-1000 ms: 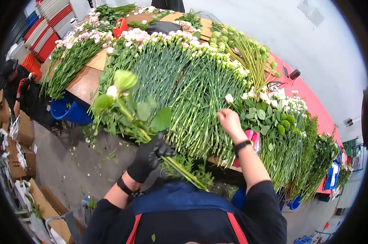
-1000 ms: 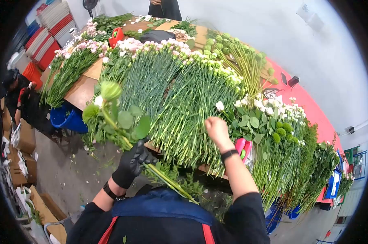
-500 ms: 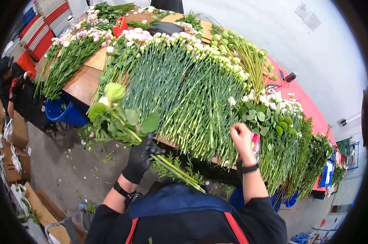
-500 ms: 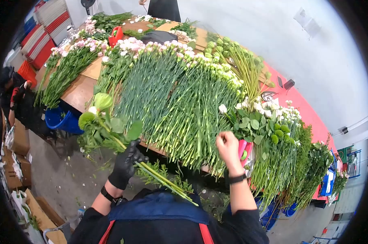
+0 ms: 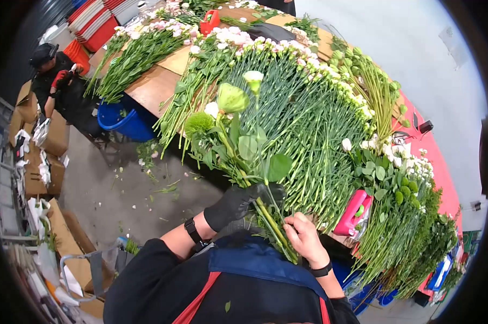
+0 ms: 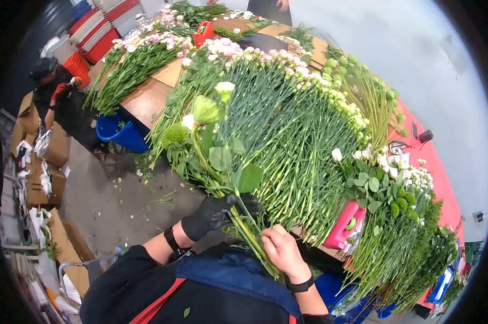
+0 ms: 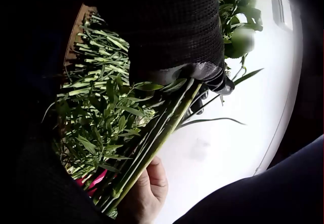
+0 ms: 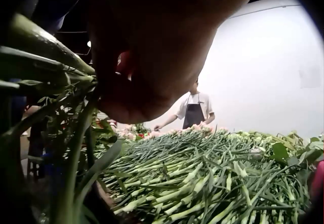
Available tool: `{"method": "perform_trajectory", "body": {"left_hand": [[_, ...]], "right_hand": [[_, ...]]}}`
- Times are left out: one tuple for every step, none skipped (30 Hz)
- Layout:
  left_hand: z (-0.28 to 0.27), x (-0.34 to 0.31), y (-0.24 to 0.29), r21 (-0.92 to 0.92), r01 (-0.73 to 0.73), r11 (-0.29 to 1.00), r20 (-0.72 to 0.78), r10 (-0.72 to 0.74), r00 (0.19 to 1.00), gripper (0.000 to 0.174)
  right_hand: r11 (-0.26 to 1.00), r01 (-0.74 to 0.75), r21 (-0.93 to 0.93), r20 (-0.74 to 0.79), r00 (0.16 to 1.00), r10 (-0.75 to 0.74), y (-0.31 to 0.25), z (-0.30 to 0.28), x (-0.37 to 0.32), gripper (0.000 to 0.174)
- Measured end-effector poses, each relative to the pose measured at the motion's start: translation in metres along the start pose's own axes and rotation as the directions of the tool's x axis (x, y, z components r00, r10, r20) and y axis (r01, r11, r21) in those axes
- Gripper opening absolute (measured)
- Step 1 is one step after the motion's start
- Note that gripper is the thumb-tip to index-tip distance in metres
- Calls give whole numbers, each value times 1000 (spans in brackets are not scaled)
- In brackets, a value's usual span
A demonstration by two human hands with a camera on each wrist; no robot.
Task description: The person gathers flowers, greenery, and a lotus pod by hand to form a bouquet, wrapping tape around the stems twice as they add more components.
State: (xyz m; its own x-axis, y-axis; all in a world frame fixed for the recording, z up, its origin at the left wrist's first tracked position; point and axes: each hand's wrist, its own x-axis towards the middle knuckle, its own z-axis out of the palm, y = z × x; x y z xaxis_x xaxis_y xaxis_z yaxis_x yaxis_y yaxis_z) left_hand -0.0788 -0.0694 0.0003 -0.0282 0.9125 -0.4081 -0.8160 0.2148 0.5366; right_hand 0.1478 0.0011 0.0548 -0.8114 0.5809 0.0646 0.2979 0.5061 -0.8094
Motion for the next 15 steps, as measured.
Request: {"method": "perform_trajectory", "body": {"left_hand": [[16, -9, 11, 14, -20, 1000, 29, 19, 999, 28], [34, -18, 24, 29, -35, 999, 68, 32, 997, 30], [43, -20, 32, 46, -47, 998, 116, 41, 992, 33], [40, -17, 29, 24, -56, 998, 142, 52, 988, 36], [33, -13, 25, -1, -65, 998, 169, 64, 984, 38], [25, -9, 23, -30, -73, 997, 191, 77, 978, 41], [20, -6, 24, -57, -54, 997, 207, 65, 976, 45], [16, -6, 27, -25, -74, 997, 130, 76, 989, 41], [13, -5, 35, 12, -92, 996, 58, 92, 994, 38], [11, -4, 45, 49, -108, 993, -12, 109, 994, 35], [12, -3, 59, 1, -125, 992, -13, 125, 992, 32], [2, 0, 71, 26, -180, 983, -2, 180, 984, 35], [-13, 2, 87, 50, -233, 971, 13, 233, 972, 39], [-29, 5, 104, 73, -288, 955, 31, 286, 958, 42], [-46, 5, 122, 40, -299, 954, 34, 297, 954, 42]], "right_hand": [[1000, 1, 3, 20, 1000, -1, 3, -2, 0, 13], [1000, 22, -4, 22, 1000, -21, 9, -3, -2, 13], [999, 36, 28, 32, 999, -37, 14, -5, -2, 14], [997, 45, 56, 40, 998, -48, 17, -6, -5, 14], [997, 34, 67, 41, 998, -36, 19, -6, -8, 16], [997, 21, 79, 47, 999, -25, 21, -4, -10, 17], [996, 8, 92, 58, 998, -14, 20, -2, -12, 19], [985, -110, 134, 32, 994, 107, 16, -3, -17, 21], [958, -223, 179, 8, 974, 225, 9, -5, -27, 24], [917, -330, 225, -12, 940, 341, 5, -4, -39, 27], [883, -325, 340, -149, 908, 391, 23, 14, -65, 28], [814, -444, 374, -170, 830, 531, 43, 29, -98, 29], [691, -554, 465, -230, 678, 698, 43, 45, -127, 30], [554, -663, 504, -244, 505, 828, 37, 61, -152, 28], [486, -659, 575, -352, 337, 873, 53, 101, -194, 26]]}}
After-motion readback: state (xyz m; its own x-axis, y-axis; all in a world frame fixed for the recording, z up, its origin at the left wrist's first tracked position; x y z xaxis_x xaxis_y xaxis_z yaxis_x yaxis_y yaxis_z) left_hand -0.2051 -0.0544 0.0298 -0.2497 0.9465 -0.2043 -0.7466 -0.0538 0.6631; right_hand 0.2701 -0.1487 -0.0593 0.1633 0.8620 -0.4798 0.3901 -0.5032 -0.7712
